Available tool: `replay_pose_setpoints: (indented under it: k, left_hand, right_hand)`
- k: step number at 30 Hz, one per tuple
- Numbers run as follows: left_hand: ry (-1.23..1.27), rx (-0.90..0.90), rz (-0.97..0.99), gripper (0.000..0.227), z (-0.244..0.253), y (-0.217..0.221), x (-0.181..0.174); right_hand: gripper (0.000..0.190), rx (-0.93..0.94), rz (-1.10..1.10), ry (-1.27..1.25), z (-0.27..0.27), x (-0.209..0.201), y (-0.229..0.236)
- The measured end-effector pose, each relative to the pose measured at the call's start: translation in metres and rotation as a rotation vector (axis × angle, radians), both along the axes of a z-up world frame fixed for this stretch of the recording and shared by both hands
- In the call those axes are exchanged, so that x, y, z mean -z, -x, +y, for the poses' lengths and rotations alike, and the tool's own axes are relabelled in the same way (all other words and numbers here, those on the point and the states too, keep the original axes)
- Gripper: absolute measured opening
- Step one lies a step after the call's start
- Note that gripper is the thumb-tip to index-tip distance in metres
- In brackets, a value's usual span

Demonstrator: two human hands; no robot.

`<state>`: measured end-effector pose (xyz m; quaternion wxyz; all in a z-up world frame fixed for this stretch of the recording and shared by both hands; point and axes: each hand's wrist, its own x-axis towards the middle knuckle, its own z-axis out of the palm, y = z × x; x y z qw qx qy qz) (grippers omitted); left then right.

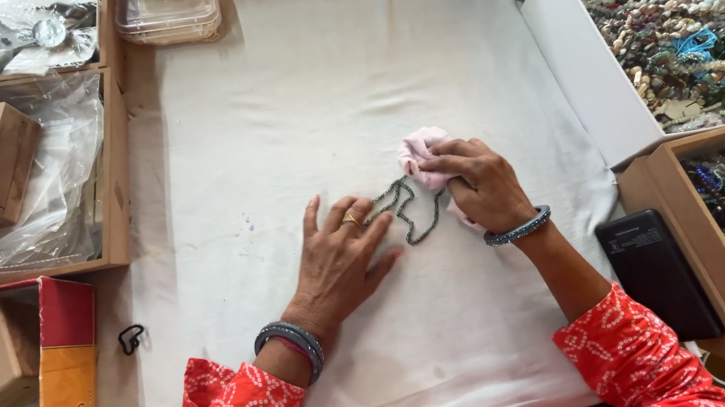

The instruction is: The person cleans a silver chain with a pink cloth, then places it into a small plastic bag. They put the bag into a beige drawstring pouch, tie it, and place the pouch into a clear plastic container. Finally, they wipe the container with the cloth and close the lid.

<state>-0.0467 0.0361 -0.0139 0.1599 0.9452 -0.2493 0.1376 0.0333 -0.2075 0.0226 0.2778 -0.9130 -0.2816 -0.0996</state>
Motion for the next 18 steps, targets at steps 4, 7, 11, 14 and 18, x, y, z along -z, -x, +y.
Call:
replay_pose_setpoints:
  k: [4,7,11,14,18]
  left_hand:
    - [0.069,0.077,-0.126,0.051,-0.013,0.008,-0.004]
    - [0.038,0.101,-0.077,0.045,-0.007,0.006,-0.006]
    - [0.122,0.039,0.04,0.029,0.008,-0.001,0.001]
    - [0.2,0.014,0.108,0.021,0.014,-0.002,0.001]
    - [0.243,0.001,0.152,0.018,0.014,-0.002,-0.001]
  right_hand:
    - [0.049,-0.037,0.038,-0.101,0.004,0.008,0.002]
    - [0.048,-0.087,0.023,-0.144,0.01,0.009,0.008]
    - [0.039,-0.219,-0.038,0.057,0.02,-0.006,0.015]
    - [0.032,-0.139,-0.07,0.28,0.01,-0.006,0.007]
    - [0.02,0.156,-0.104,0.381,-0.025,0.015,-0.011]
